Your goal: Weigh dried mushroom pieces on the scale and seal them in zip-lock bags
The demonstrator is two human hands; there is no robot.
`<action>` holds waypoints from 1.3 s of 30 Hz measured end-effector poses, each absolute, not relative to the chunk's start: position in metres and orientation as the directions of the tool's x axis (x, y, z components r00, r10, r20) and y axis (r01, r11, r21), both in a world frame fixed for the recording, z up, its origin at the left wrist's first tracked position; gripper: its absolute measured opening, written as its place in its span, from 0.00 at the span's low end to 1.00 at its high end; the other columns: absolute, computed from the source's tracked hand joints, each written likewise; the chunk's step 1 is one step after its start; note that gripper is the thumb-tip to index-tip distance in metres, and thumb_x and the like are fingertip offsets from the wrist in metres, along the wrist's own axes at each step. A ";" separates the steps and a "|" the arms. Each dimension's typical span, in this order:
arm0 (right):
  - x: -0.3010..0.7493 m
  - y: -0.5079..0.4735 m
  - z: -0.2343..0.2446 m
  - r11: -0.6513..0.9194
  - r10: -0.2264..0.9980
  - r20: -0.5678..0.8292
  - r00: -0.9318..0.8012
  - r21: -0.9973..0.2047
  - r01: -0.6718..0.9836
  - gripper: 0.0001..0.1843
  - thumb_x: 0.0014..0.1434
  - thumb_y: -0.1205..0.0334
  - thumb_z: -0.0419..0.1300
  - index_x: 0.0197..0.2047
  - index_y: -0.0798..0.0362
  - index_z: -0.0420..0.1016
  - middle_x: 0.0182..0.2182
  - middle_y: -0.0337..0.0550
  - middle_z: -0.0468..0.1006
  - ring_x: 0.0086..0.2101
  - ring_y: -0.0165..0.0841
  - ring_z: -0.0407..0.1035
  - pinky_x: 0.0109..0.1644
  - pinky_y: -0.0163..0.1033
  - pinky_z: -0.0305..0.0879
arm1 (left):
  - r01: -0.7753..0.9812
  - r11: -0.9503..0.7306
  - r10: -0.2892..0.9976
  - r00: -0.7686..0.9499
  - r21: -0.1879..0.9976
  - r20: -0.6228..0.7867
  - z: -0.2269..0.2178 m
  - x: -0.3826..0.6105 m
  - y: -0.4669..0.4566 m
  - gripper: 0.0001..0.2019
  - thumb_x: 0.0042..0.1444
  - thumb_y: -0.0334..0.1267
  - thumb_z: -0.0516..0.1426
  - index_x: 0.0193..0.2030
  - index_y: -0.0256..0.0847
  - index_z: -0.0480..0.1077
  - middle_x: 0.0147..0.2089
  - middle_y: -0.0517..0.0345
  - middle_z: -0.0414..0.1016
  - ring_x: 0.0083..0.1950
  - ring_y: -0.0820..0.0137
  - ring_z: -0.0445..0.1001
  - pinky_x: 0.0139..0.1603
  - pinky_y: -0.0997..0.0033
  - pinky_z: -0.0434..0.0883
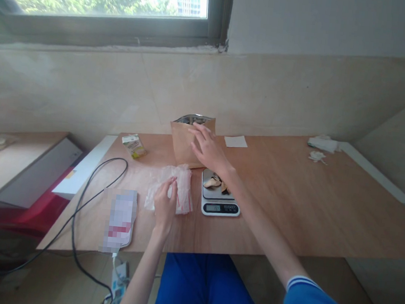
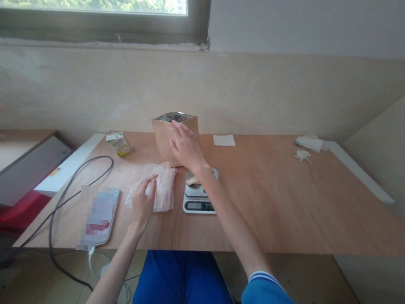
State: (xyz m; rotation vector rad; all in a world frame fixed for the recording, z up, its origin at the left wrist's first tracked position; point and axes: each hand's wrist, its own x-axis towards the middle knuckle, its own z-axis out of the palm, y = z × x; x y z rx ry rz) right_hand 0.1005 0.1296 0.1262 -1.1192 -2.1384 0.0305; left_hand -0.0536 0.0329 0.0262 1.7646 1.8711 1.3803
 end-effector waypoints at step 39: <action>0.165 0.062 0.035 0.457 0.883 0.250 -0.396 -0.271 0.847 0.18 0.54 0.68 0.55 0.50 0.53 0.69 0.55 0.52 0.67 0.54 0.46 0.57 0.56 0.55 0.52 | 0.165 -0.107 0.841 -0.511 0.980 0.178 0.035 -0.001 0.060 0.15 0.60 0.49 0.44 0.35 0.41 0.63 0.39 0.53 0.74 0.44 0.66 0.72 0.46 0.67 0.64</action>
